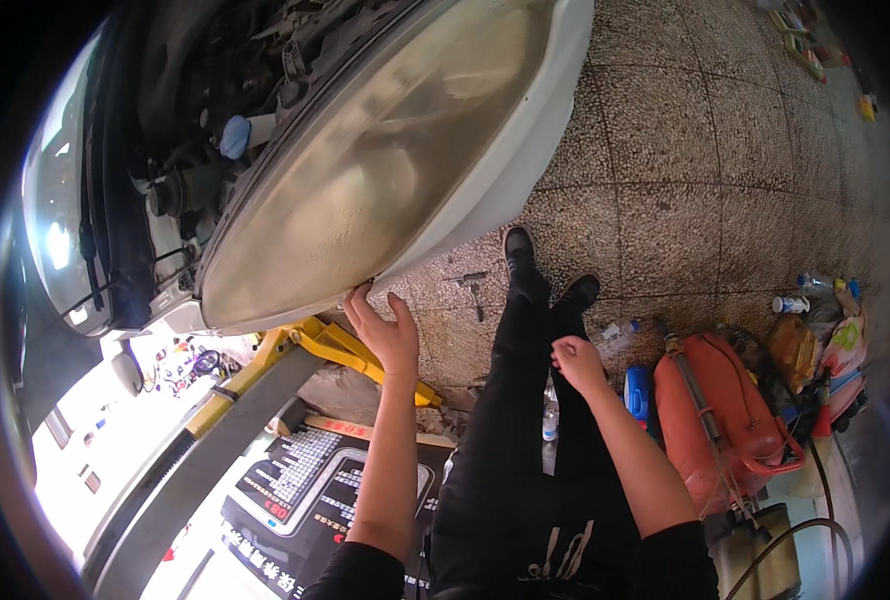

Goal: The person removes the front bumper cover and both headlights from a white Kia sedan. They then retrieve a new headlight assembly from a box and position it at the front of the vehicle.

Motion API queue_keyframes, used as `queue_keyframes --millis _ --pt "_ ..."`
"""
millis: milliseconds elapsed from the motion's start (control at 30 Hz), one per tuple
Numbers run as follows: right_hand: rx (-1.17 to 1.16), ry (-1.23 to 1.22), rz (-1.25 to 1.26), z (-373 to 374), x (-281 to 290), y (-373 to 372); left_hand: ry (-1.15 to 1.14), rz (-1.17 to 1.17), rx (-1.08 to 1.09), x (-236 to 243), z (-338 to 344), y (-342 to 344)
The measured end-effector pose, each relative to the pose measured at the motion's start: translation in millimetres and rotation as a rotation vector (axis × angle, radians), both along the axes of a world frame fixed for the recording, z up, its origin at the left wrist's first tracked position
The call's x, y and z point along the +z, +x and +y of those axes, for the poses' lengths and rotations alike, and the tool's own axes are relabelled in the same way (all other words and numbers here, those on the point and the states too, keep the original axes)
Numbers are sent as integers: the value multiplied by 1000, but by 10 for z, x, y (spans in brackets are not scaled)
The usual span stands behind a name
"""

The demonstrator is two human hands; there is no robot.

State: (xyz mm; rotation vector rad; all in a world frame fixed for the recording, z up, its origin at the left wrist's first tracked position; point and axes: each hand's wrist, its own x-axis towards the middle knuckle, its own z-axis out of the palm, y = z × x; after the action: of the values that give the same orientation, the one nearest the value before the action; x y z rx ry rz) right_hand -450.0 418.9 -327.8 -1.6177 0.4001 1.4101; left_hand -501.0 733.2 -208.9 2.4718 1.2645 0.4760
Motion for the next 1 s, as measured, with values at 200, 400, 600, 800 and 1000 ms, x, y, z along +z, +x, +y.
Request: queue_keyframes --millis 200,400,600,800,1000 --pt "-5 174 10 884 20 408 52 -46 11 -80 151 -17" --pt "-161 72 13 990 -428 1087 -37 -128 45 -118 178 -34" --pt "-645 -89 82 1042 -1383 1559 54 -73 28 -192 198 -105" --pt "-732 48 111 1600 -2561 2264 183 -145 35 -336 253 -124" --pt "-643 584 -15 2162 -3168 2356 296 -289 24 -452 262 -75"
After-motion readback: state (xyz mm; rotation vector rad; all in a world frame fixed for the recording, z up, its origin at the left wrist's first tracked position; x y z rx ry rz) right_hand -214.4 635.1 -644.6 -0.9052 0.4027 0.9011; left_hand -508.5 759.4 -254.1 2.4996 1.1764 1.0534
